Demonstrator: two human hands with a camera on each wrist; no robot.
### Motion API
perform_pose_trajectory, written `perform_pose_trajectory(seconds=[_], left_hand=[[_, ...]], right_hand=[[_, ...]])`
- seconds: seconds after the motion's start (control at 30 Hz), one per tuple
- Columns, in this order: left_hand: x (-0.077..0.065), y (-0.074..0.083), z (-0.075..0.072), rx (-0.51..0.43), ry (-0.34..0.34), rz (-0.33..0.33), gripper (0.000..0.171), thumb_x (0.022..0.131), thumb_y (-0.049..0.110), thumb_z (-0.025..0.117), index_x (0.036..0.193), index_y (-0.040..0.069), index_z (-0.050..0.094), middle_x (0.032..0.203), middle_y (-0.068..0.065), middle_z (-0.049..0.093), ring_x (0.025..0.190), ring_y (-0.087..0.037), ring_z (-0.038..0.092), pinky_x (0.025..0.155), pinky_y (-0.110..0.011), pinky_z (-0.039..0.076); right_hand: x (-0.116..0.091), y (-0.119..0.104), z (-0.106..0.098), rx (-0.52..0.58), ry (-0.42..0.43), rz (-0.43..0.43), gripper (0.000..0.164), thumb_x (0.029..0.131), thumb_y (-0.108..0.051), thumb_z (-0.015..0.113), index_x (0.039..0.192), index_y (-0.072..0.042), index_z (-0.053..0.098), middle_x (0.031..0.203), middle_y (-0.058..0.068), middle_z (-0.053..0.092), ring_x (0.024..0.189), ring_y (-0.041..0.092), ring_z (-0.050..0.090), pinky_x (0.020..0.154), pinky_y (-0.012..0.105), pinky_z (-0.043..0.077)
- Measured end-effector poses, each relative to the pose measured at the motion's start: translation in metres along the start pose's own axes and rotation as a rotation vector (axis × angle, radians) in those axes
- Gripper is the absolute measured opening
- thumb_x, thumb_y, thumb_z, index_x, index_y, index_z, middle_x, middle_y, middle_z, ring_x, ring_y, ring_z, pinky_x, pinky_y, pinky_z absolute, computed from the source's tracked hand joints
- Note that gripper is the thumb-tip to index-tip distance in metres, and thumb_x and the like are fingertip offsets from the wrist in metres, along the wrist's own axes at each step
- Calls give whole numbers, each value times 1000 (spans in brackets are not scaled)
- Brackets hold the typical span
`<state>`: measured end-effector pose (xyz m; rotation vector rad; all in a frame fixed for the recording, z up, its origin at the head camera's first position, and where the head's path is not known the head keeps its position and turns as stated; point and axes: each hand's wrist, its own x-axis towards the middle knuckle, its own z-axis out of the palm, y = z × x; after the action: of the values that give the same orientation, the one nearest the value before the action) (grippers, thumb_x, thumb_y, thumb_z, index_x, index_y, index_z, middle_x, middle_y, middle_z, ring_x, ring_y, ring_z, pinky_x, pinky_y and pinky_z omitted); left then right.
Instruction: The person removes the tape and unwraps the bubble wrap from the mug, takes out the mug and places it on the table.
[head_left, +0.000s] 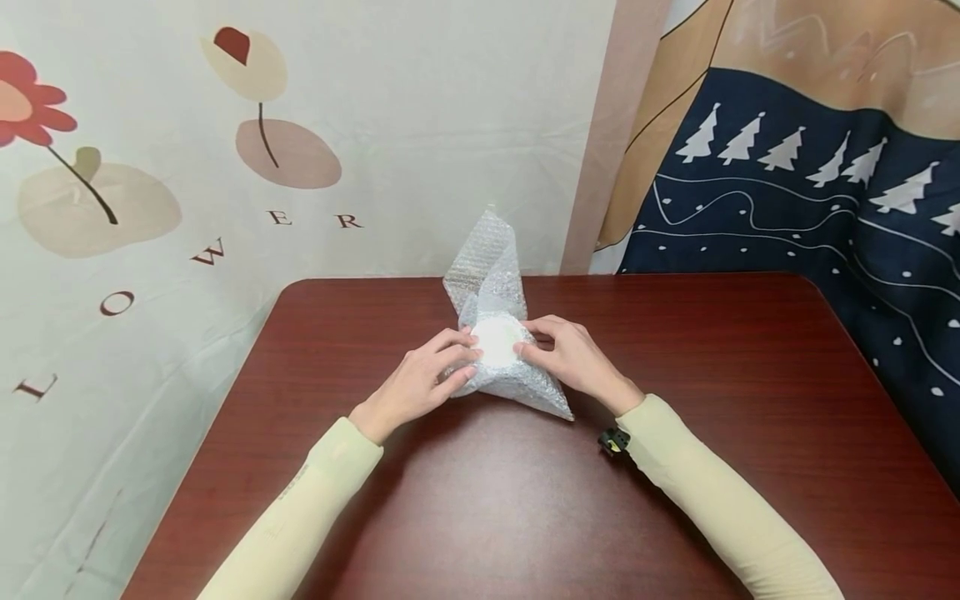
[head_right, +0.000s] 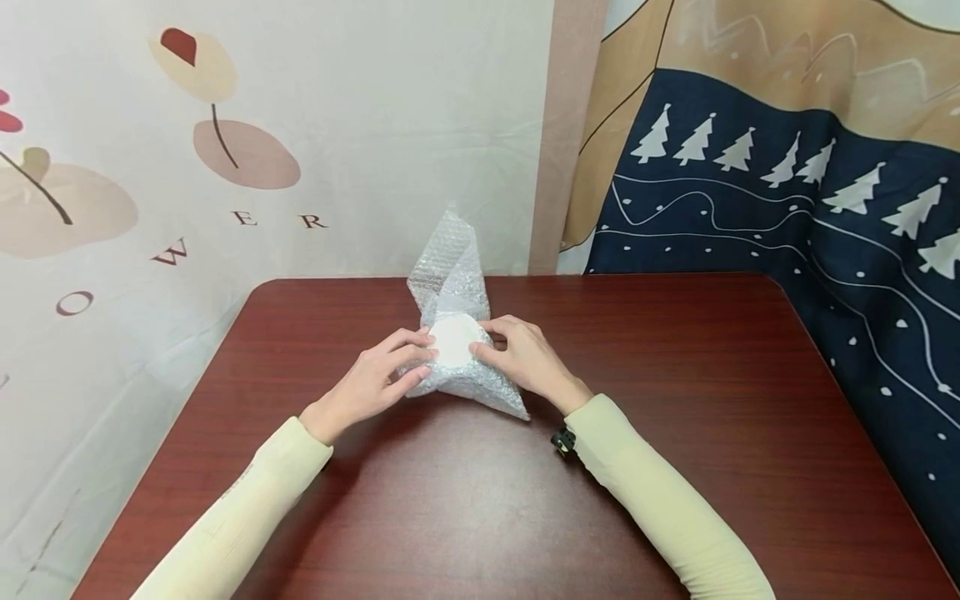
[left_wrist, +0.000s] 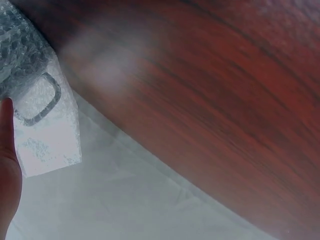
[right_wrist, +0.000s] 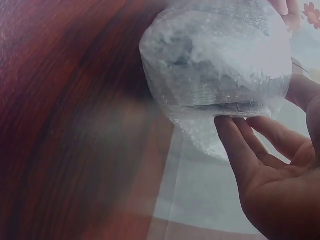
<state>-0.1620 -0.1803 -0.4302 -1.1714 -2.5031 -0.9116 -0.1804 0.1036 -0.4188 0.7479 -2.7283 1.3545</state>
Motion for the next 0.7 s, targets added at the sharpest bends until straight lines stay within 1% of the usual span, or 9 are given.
perform_pose_trajectory(seconds=[0.13, 0.3, 0.4, 0.5, 0.57, 0.63, 0.7], left_hand=[[1, 2, 0, -21, 8, -9, 18, 101, 15, 68, 117, 10, 74, 130, -4, 63, 138, -24, 55, 101, -41, 53], [2, 1, 2, -36, 30, -14, 17, 101, 12, 68, 116, 10, 75, 127, -4, 65, 136, -25, 56, 100, -39, 54], [3, 2, 2, -56, 46, -39, 16, 100, 13, 68, 115, 11, 75, 126, -3, 65, 134, -24, 57, 89, -35, 57], [5, 4, 2, -81, 53, -78, 18, 101, 15, 68, 118, 13, 74, 129, -1, 64, 128, -21, 59, 77, -32, 55], [6, 5, 2, -93, 53, -101, 23, 102, 18, 67, 123, 13, 72, 133, -1, 62, 126, -20, 58, 82, -33, 54], [7, 6, 2, -102, 50, -115, 31, 102, 19, 66, 132, 13, 68, 140, -2, 59, 129, -20, 56, 94, -37, 52], [9, 6, 1, -111, 37, -130, 41, 103, 21, 65, 142, 11, 61, 148, -3, 54, 137, -21, 51, 108, -41, 45]], right_hand=[[0, -1, -1, 3, -5, 3, 42, 97, -27, 73, 130, -2, 70, 124, 13, 71, 109, 24, 70, 95, 41, 57], [1, -5, -2, 58, -20, 72, 43, 96, -25, 74, 132, -2, 68, 127, 14, 70, 108, 25, 72, 94, 40, 58], [1, -7, -3, 91, -26, 112, 42, 96, -25, 74, 131, -3, 67, 126, 14, 71, 108, 25, 72, 93, 40, 59], [0, -9, -4, 99, -32, 126, 40, 96, -24, 75, 129, -3, 68, 125, 14, 71, 108, 25, 72, 93, 41, 59], [1, -9, -4, 103, -35, 127, 40, 96, -24, 75, 128, -3, 68, 125, 14, 71, 108, 24, 72, 93, 41, 59], [1, -9, -4, 104, -36, 129, 39, 96, -24, 75, 128, -3, 68, 125, 13, 71, 107, 24, 73, 93, 40, 59], [2, -8, -4, 106, -38, 130, 39, 96, -24, 74, 128, -3, 69, 125, 13, 71, 107, 24, 73, 92, 40, 59]])
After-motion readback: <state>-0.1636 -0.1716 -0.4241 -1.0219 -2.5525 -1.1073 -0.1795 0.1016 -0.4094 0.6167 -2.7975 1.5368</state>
